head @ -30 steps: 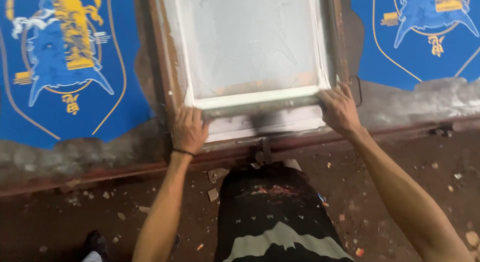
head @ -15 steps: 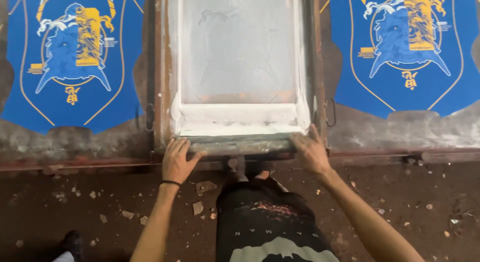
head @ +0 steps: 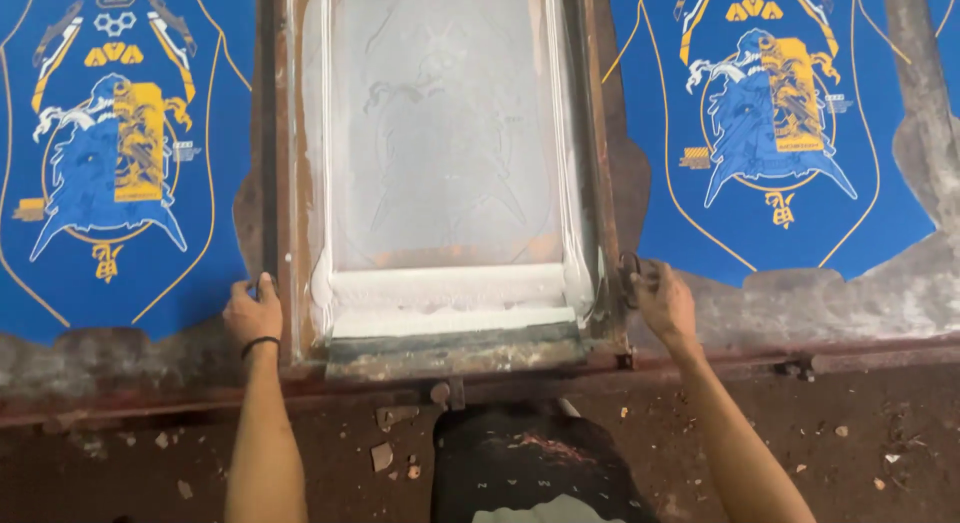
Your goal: The person screen prints designs onto fabric by spreading ink across a screen frame with a squeegee, lifting the frame, and repositioning it along the printing table.
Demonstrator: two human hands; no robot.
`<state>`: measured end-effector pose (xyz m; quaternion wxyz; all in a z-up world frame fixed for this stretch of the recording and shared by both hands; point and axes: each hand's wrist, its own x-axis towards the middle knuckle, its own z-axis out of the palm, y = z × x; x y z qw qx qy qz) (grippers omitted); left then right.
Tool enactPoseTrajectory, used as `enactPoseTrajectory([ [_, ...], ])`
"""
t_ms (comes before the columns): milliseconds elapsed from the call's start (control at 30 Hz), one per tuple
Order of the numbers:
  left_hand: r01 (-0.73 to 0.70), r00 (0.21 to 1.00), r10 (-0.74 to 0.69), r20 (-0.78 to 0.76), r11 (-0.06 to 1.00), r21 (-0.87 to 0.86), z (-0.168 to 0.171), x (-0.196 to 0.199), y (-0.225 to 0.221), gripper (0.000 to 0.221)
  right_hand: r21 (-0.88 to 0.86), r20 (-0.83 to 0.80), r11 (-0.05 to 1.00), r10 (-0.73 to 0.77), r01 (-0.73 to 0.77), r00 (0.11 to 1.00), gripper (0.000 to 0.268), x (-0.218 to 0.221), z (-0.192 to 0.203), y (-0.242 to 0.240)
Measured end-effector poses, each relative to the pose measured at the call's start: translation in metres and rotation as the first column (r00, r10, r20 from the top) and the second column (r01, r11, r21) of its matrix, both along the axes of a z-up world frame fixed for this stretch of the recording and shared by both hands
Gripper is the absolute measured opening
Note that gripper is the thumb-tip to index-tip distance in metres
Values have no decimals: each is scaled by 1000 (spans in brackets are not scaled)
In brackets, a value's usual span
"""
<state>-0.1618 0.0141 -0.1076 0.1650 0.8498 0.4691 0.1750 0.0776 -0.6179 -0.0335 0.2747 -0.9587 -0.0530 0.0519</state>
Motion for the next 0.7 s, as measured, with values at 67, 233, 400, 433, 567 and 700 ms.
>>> enactPoseTrajectory([
  [67,-14,988,-4,-156,994,-109,-8,7,17,52,60,-173,996,-57,68,983,49,10,-11,4],
  [233,-152,987,140,-83,974,-167,-35,18,23,52,136,-274,961,-196,240,941,50,25,-29,16],
  [400,-208,969,226,104,965,-158,-24,19,22,37,134,-380,910,-317,391,869,48,39,-14,19],
  [433,-225,965,240,105,965,-137,-15,16,19,35,147,-373,904,-324,401,869,48,43,-9,18],
  [567,-148,980,155,129,987,-65,18,31,-29,33,184,-229,904,-342,386,911,47,67,-4,-26],
  [700,-165,942,240,234,939,-302,38,88,-132,35,326,-109,889,-302,321,947,42,117,-2,-128],
])
